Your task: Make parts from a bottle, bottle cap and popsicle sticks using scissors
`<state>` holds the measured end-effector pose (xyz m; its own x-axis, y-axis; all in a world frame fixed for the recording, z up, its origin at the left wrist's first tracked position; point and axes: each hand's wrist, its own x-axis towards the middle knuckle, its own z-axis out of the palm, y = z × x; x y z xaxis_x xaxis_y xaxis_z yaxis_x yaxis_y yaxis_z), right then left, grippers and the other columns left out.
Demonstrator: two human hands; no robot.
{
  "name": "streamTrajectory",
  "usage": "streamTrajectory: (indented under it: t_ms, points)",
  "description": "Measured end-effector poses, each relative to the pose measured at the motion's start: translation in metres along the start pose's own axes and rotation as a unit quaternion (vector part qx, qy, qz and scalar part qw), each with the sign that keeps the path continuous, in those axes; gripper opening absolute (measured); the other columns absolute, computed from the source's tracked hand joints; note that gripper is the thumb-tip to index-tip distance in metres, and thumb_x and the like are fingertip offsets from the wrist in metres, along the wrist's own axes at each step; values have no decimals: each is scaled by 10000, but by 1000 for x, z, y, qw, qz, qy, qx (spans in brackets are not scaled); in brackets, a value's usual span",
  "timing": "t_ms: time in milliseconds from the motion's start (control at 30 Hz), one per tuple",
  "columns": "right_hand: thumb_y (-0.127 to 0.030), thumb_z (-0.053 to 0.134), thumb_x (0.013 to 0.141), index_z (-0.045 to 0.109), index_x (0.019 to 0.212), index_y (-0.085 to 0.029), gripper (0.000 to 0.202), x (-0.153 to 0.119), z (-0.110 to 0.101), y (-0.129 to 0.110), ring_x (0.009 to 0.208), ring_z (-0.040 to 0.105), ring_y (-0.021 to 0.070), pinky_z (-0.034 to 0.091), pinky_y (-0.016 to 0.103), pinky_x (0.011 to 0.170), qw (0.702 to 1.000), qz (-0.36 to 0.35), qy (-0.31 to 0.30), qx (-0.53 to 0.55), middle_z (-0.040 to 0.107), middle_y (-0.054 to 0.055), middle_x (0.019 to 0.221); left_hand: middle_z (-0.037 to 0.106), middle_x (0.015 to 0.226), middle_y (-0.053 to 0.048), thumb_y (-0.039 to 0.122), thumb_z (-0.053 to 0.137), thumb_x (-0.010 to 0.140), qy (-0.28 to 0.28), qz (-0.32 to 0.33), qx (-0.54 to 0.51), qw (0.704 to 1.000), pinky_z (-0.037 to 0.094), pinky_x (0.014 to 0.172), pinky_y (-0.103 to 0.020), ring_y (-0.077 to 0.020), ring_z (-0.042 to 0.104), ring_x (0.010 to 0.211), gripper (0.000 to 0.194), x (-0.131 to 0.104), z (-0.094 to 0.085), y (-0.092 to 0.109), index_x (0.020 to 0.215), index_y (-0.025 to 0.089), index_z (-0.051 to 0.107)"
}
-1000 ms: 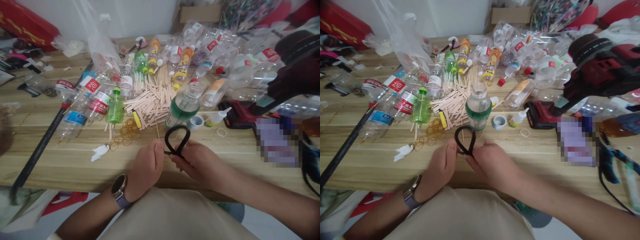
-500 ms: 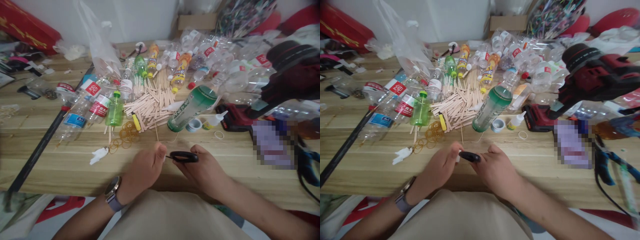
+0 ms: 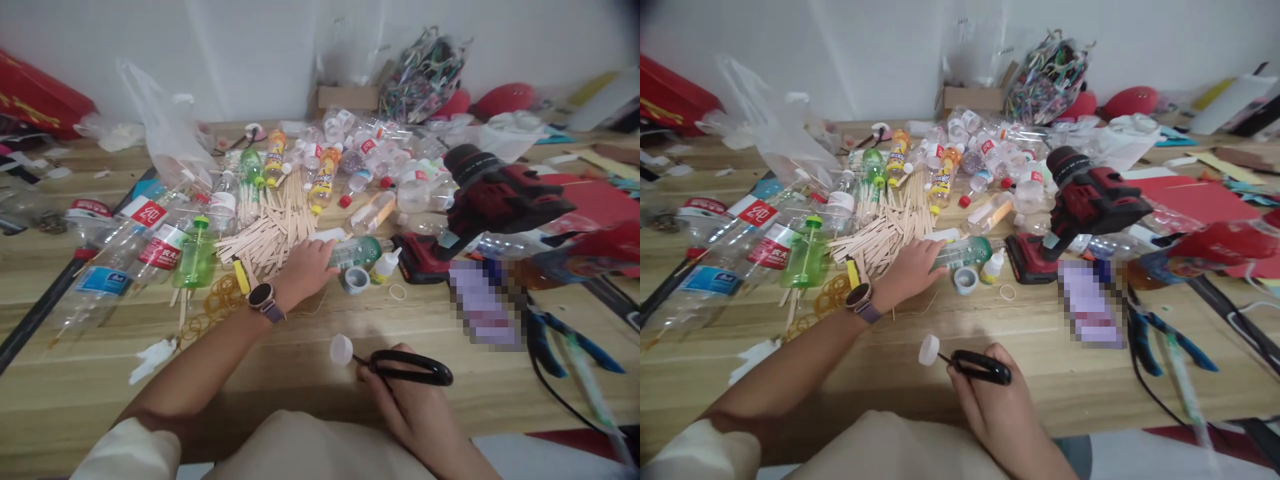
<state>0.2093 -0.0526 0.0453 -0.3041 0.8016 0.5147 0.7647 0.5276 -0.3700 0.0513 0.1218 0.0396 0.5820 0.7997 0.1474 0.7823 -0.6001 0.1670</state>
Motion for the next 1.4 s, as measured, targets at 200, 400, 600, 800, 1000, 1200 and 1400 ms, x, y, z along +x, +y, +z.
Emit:
streamTrajectory:
  t_ms: [200, 400, 600, 800, 1000, 1200, 1400]
  points:
    - [-271, 393, 1055, 604, 725, -178, 403, 4, 6, 8, 579, 581, 137, 435, 254, 523, 996, 59, -23, 64, 588, 16, 664, 592, 1308, -226, 381, 519, 979, 26, -39, 12, 999, 407, 1000, -513, -367, 496, 1220, 480, -9, -14, -1, 1344, 70, 525]
    - [-229, 424, 1029, 667, 782, -195, 348, 10, 2, 13, 624, 635, 137, 459, 243, 536, 987, 92, -44, 126, 631, 7, 689, 682, 856, -39, 498, 227, 1052, 56, -74, -311, 946, 498, 776, -325, -180, 633, 791, 525, -77, -50, 22, 1147, 159, 616]
    - [-227, 455, 1025, 630, 925, -184, 206, 28, 1, 5, 605, 584, 131, 460, 254, 559, 990, -13, -36, 135, 620, 5, 704, 702, 845, -47, 690, 332, 955, 91, -33, -337, 937, 498, 682, -302, -168, 625, 691, 645, -123, -56, 53, 1173, 142, 594]
    - [-151, 434, 1014, 549, 1004, -203, 127, 36, -1, -2, 679, 608, 124, 469, 274, 654, 989, -63, -51, 120, 658, -5, 780, 712, 814, -35, 588, 376, 1000, 144, 7, -338, 930, 512, 682, -281, -154, 641, 680, 480, -128, -57, 55, 1087, 172, 599]
    - [-177, 422, 1026, 548, 1076, -174, 136, 32, 5, 2, 716, 651, 133, 435, 326, 699, 990, -109, -15, 92, 716, 48, 945, 678, 726, -23, 419, 309, 1047, 214, 51, -279, 935, 469, 603, -280, -141, 595, 627, 387, -128, -52, 55, 966, 160, 584]
    - [-260, 374, 1052, 516, 854, -214, 247, 40, -3, -8, 585, 580, 130, 439, 262, 539, 985, -27, -74, 150, 602, 0, 679, 645, 698, -44, 306, 236, 1036, 242, 101, -187, 947, 421, 577, -342, -176, 528, 619, 400, -121, -48, 54, 893, 167, 583]
    - [-106, 491, 945, 552, 954, -195, 107, 41, -3, -6, 566, 577, 124, 430, 296, 624, 996, -87, -19, 14, 668, -2, 724, 659, 792, -73, 272, 224, 1044, 201, 12, -210, 957, 468, 635, -337, -185, 556, 699, 380, -121, -50, 57, 951, 137, 567]
